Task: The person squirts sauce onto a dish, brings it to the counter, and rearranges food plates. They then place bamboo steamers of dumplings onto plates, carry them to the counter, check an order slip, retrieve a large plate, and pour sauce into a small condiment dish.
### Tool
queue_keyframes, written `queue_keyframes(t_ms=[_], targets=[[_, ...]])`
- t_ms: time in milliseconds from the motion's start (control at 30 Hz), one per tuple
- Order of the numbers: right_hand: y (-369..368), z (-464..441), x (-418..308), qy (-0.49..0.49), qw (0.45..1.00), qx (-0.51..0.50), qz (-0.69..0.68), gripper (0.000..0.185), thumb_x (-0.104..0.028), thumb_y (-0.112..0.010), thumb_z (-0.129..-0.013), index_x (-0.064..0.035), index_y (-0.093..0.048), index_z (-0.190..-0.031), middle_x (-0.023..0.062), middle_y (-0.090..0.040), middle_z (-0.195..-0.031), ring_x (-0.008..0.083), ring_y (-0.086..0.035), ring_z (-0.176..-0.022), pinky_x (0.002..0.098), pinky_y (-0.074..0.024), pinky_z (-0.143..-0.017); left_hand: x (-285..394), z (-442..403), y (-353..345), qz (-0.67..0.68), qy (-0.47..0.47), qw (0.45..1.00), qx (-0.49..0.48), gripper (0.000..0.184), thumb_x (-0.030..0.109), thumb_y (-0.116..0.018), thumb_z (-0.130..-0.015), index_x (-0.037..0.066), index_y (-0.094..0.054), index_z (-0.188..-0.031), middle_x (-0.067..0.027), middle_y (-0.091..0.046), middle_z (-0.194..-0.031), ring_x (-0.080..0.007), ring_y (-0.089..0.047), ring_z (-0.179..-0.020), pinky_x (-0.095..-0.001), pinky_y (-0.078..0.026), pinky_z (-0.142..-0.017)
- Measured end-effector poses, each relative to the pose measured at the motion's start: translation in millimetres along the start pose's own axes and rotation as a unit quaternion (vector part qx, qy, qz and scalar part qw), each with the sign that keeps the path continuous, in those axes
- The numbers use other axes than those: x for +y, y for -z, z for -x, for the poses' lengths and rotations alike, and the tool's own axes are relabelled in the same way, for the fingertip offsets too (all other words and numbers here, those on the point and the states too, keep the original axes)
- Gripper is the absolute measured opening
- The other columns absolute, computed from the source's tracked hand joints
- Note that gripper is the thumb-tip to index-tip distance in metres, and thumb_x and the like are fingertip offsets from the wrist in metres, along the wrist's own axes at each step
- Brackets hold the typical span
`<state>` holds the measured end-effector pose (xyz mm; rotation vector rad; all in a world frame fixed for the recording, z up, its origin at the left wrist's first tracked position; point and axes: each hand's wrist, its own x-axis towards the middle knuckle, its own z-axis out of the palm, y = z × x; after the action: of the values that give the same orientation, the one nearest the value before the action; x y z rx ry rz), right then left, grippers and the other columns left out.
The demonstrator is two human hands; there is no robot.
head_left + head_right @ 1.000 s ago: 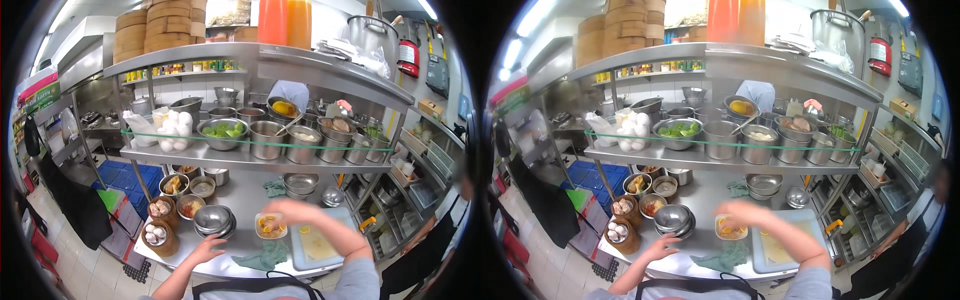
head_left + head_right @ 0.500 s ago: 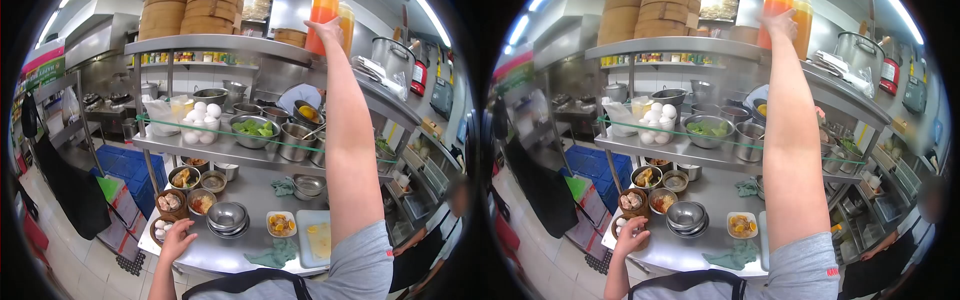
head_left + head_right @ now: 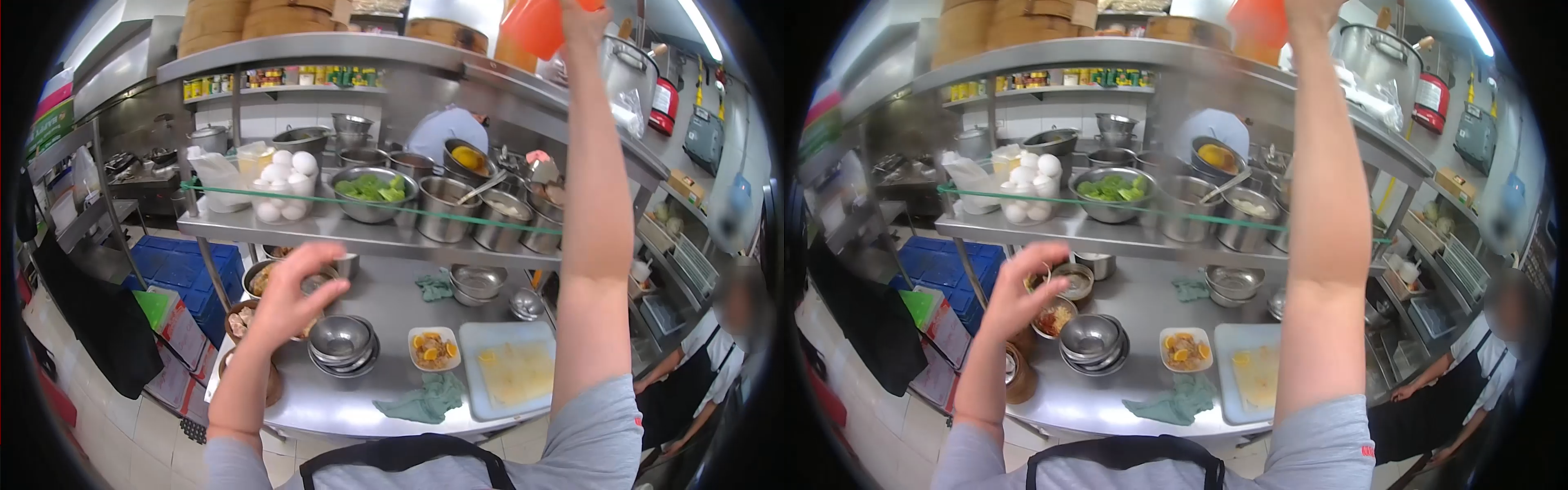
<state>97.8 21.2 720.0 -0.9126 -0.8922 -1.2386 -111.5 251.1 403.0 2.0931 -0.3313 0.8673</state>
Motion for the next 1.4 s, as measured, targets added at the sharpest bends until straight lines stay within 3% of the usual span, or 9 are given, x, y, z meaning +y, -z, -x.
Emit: queue_keyframes(t_ms=[100,167,267,333,400,533,767,1167,1400], targets=[[51,30,-50,-0.028,0.996,-0.072,-0.048,0.053,-0.016,-0.07,-0.067,0.0002,-0.042,-0.108,0.0097,-0.054,-0.097,0.0174,-0.055,-0.086,0.0304,-0.0472,-0.073,33,-42,-22,-0.005,-0.104,0.994,0.016,0.041,0.009,-0.065,-0.071,0.004,-0.055,-0.111,-0.0082,-0.056,-0.112,-0.0171,-0.052,-0.103,-0.0296,-0.04,-0.087],[95,62,-70,-0.053,0.971,-0.228,-0.049,0.048,-0.012,-0.067,-0.069,-0.0012,-0.046,-0.111,0.0058,-0.053,-0.096,0.0149,-0.054,-0.085,0.029,-0.0457,-0.075,53,-65,-52,0.064,-0.161,0.985,0.017,0.044,0.009,-0.064,-0.073,0.003,-0.052,-0.115,-0.0089,-0.05,-0.12,-0.0168,-0.05,-0.106,-0.0306,-0.039,-0.09],[172,135,-59,-0.164,0.958,-0.229,0.048,0.07,-0.023,-0.075,-0.061,-0.0002,-0.038,-0.116,0.0139,-0.055,-0.106,0.0241,-0.056,-0.096,0.0355,-0.046,-0.082,75,-83,-110,0.166,-0.244,0.956,0.003,0.071,0.008,-0.068,-0.07,0.008,-0.032,-0.132,-0.0109,-0.042,-0.128,-0.0217,-0.047,-0.113,-0.0326,-0.038,-0.092],[215,197,-70,-0.19,0.949,-0.248,0.05,0.071,-0.008,-0.076,-0.059,-0.0028,-0.035,-0.116,0.0103,-0.052,-0.106,0.0211,-0.054,-0.097,0.0364,-0.0446,-0.084,80,-80,-156,0.24,-0.232,0.942,0.017,0.081,0.024,-0.075,-0.065,0.012,-0.031,-0.133,-0.0082,-0.04,-0.13,-0.0244,-0.05,-0.106,-0.0343,-0.043,-0.084],[264,253,-65,-0.211,0.934,-0.272,0.1,0.074,-0.013,-0.076,-0.061,-0.0038,-0.033,-0.122,0.0096,-0.048,-0.112,0.0197,-0.05,-0.103,0.0339,-0.0411,-0.088,78,-69,-193,0.287,-0.176,0.94,-0.049,0.089,0.025,-0.075,-0.065,0.016,-0.024,-0.136,-0.0079,-0.032,-0.136,-0.0268,-0.046,-0.112,-0.0356,-0.043,-0.086],[315,320,-75,-0.375,0.897,-0.229,0.054,0.074,-0.011,-0.074,-0.063,-0.005,-0.03,-0.122,0.0092,-0.045,-0.113,0.0199,-0.048,-0.106,0.0344,-0.0402,-0.089,63,-35,-265,0.273,-0.117,0.945,-0.137,0.09,0.021,-0.075,-0.064,0.017,-0.022,-0.137,-0.0105,-0.031,-0.135,-0.0283,-0.043,-0.116,-0.0377,-0.047,-0.086],[381,356,-52,-0.447,0.841,-0.276,0.125,0.081,-0.013,-0.071,-0.064,-0.0031,-0.025,-0.13,0.0127,-0.043,-0.12,0.0216,-0.045,-0.111,0.0338,-0.0369,-0.093,34,19,-355,0.328,0.019,0.942,-0.065,0.089,0.015,-0.075,-0.064,0.015,-0.019,-0.134,-0.0136,-0.032,-0.133,-0.0302,-0.045,-0.114,-0.0384,-0.046,-0.087],[389,393,22,-0.533,0.578,-0.557,0.267,0.084,-0.021,-0.07,-0.056,-0.0098,-0.031,-0.129,0.0181,-0.053,-0.112,0.0324,-0.053,-0.103,0.0355,-0.0428,-0.084,-44,81,-435,0.436,0.355,0.818,0.116,0.095,0.013,-0.076,-0.065,0.011,-0.007,-0.13,-0.019,-0.039,-0.119,-0.0257,-0.048,-0.107,-0.0354,-0.046,-0.085],[326,394,68,-0.487,0.322,-0.739,0.336,0.092,-0.032,-0.071,-0.049,-0.0108,-0.032,-0.13,0.0181,-0.057,-0.104,0.0319,-0.056,-0.096,0.0347,-0.0443,-0.081,-66,83,-429,0.589,0.512,0.59,0.207,0.091,0.015,-0.073,-0.07,0.018,-0.005,-0.13,-0.0178,-0.036,-0.122,-0.0268,-0.044,-0.11,-0.0421,-0.047,-0.081]])
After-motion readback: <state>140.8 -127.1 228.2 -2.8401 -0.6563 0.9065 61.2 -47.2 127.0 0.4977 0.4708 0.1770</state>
